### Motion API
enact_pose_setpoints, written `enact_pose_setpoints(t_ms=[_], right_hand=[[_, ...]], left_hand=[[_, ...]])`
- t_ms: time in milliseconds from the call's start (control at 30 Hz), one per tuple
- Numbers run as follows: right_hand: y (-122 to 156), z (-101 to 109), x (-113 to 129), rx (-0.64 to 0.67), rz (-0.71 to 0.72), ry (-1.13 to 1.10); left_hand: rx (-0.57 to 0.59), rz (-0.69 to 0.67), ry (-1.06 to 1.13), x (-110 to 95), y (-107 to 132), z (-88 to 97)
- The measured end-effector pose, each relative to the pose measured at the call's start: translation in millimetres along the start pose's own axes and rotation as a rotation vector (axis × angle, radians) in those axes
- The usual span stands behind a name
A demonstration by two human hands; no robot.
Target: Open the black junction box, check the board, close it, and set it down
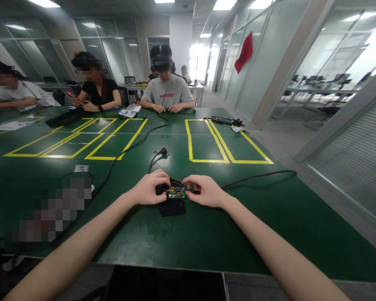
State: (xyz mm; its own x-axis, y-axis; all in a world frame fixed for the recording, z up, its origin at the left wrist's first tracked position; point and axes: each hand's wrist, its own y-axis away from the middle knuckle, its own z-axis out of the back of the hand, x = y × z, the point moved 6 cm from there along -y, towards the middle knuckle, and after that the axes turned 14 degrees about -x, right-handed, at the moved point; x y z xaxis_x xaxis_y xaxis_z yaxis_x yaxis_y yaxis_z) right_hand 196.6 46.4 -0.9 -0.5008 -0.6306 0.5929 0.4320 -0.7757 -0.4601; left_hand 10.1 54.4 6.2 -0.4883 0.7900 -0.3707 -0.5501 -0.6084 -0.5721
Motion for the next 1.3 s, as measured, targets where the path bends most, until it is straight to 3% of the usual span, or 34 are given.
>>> enact_pose_setpoints(t_ms=[200, 767, 1000, 1167, 1300], right_hand=[[-1.0, -5.0, 0.9, 0.005, 0.008, 0.016], [0.1, -3.0, 1.5, 0.064, -0.252, -0.246], [6.4, -15.1, 5.1, 0.205, -0.397, -0.46], [8.5, -20.2, 7.8, 0.256, -0.393, -0.425], [6.9, -21.7, 9.8, 0.241, -0.346, -0.383]], left_hand=[[-0.061, 0.027, 0.014, 1.3, 0.4, 3.4], [-0.096, 0.024, 0.043, -14.7, -2.2, 14.6], [0.059, 0.248, 0.268, -13.2, 4.1, 10.9], [0.274, 0.41, 0.519, -11.6, 9.7, 1.9], [0.271, 0.4, 0.451, -9.9, 10.4, 2.3]])
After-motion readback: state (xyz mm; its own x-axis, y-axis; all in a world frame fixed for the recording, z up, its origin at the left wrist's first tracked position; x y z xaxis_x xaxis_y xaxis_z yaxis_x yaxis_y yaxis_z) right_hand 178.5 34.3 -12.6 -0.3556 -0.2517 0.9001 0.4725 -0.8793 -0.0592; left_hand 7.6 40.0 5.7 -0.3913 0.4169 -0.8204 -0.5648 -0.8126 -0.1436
